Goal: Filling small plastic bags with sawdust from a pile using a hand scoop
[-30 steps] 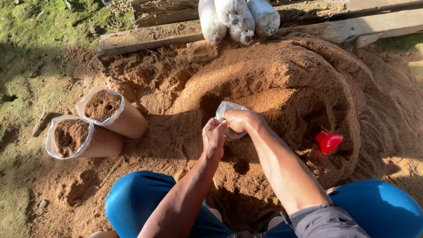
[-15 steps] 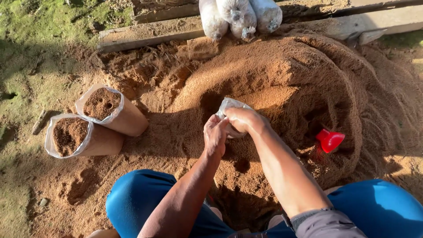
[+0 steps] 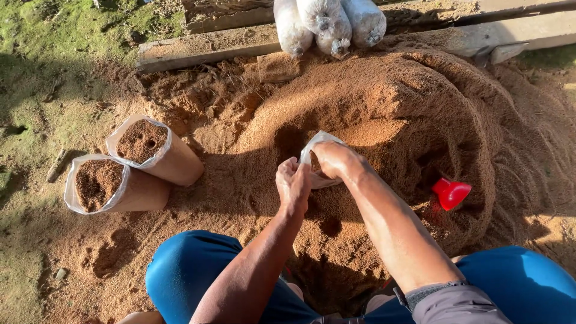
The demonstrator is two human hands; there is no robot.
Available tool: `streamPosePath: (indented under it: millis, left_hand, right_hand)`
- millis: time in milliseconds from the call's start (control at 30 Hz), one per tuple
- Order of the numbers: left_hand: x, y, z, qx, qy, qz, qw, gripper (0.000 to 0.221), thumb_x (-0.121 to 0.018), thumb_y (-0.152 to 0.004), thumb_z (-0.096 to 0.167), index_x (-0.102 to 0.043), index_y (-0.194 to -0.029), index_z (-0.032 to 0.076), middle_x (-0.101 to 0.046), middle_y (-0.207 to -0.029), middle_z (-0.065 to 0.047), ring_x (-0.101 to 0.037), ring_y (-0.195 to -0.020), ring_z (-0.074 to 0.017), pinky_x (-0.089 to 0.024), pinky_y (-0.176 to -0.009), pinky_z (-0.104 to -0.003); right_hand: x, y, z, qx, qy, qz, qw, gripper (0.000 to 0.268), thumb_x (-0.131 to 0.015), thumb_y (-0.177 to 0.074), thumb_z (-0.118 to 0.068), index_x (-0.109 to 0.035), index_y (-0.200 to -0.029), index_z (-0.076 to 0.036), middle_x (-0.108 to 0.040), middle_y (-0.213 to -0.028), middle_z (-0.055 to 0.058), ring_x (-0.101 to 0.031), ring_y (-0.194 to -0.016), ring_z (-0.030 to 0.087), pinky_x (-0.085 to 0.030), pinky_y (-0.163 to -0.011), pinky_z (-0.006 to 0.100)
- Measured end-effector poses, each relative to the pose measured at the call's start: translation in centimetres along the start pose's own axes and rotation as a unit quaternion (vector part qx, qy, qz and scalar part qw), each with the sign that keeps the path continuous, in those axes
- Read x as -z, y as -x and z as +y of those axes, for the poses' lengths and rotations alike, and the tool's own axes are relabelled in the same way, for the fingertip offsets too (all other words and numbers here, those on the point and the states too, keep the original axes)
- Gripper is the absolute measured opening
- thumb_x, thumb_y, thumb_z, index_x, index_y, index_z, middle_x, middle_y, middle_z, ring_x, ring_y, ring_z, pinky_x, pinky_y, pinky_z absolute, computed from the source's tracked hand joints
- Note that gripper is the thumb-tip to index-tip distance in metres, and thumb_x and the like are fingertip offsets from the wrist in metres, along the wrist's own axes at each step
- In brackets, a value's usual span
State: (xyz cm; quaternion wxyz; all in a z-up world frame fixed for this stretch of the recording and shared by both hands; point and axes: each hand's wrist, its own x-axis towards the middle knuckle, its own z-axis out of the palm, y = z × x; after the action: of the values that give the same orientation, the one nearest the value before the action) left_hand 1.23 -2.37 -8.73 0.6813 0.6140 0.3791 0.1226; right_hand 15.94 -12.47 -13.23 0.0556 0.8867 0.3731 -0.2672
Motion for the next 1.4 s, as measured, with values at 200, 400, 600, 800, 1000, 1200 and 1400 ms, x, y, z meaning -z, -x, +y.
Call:
streamPosePath:
  millis: [200, 400, 600, 800, 1000, 1200, 1400]
  left_hand:
    - [0.3, 1.6, 3.3, 0.014, 0.021, -0.009, 1.000, 0.012, -0.063, -0.082, 0.010, -0.057, -0.072, 0.008, -0.066, -0.079, -0.017, -0.061, -0.065, -0.0224, -0.047, -0.055, -0.027]
    - [0.5, 2.5, 5.4, 0.001, 0.031, -0.020, 0.999, 0.013, -0.064, -0.082, 0.015, -0.058, -0.073, 0.007, -0.061, -0.071, -0.014, -0.058, -0.069, -0.0208, -0.042, -0.059, -0.036]
    - [0.2, 0.7, 2.5, 0.022, 0.063, -0.003, 0.998, 0.016, -0.068, -0.084, 0.017, -0.060, -0.079, 0.005, -0.064, -0.071, -0.015, -0.060, -0.069, -0.0231, -0.046, -0.064, -0.037]
    - [0.7, 3.6, 4.4, 0.083, 0.091, 0.035, 0.992, 0.070, -0.077, -0.086, 0.045, -0.047, -0.122, -0.007, -0.049, -0.122, -0.033, -0.055, -0.112, -0.0387, -0.051, -0.094, -0.051]
    - [0.1, 5.5, 7.1, 0.141, 0.093, 0.004, 0.986, 0.098, -0.073, -0.087, 0.046, -0.025, -0.149, -0.012, -0.024, -0.153, -0.044, -0.027, -0.146, -0.0546, -0.027, -0.120, -0.063]
    - [-0.9, 4.3, 5.4, 0.215, 0.071, 0.016, 0.974, 0.110, -0.065, -0.070, 0.062, -0.020, -0.155, 0.009, -0.049, -0.148, -0.021, -0.056, -0.128, -0.0309, -0.048, -0.106, -0.044]
    - [-1.3, 5.7, 6.9, 0.195, 0.037, 0.025, 0.980, 0.097, -0.070, -0.089, 0.053, -0.022, -0.155, -0.001, -0.033, -0.152, -0.040, -0.041, -0.140, -0.0514, -0.038, -0.115, -0.060]
  right_hand:
    - [4.7, 3.6, -3.3, -0.132, -0.455, -0.056, 0.879, 0.029, -0.050, -0.102, -0.008, -0.062, -0.128, -0.002, -0.051, -0.070, -0.004, -0.050, -0.054, 0.008, -0.047, -0.059, 0.020]
    - [6.9, 5.1, -5.1, -0.164, -0.474, -0.079, 0.862, 0.024, -0.048, -0.104, -0.013, -0.066, -0.115, -0.003, -0.049, -0.072, -0.004, -0.051, -0.059, 0.011, -0.046, -0.065, 0.020]
    - [11.2, 7.1, -6.6, -0.168, -0.466, -0.078, 0.865, 0.035, -0.039, -0.105, -0.001, -0.055, -0.136, 0.001, -0.061, -0.087, 0.003, -0.037, -0.050, 0.010, -0.036, -0.048, 0.026]
    - [13.0, 13.5, -3.6, -0.077, -0.675, 0.029, 0.733, 0.033, -0.040, -0.098, -0.002, -0.060, -0.125, -0.002, -0.056, -0.083, 0.004, -0.035, -0.052, 0.009, -0.027, -0.049, 0.021]
    - [6.7, 18.1, 6.4, -0.294, -0.357, 0.383, 0.800, 0.023, -0.053, -0.107, -0.013, -0.063, -0.128, -0.012, -0.068, -0.115, 0.015, -0.067, -0.105, 0.033, -0.051, -0.093, 0.045]
    - [-7.9, 18.8, 16.2, -0.629, -0.346, 0.436, 0.543, 0.073, -0.075, -0.097, -0.038, -0.032, -0.149, -0.010, -0.035, -0.146, 0.022, -0.056, -0.128, 0.041, -0.045, -0.105, 0.049]
    - [-17.2, 18.2, 21.6, -0.604, -0.434, 0.370, 0.557, 0.077, -0.064, -0.109, -0.039, -0.013, -0.160, -0.013, -0.017, -0.160, 0.021, -0.041, -0.148, 0.037, -0.041, -0.122, 0.048]
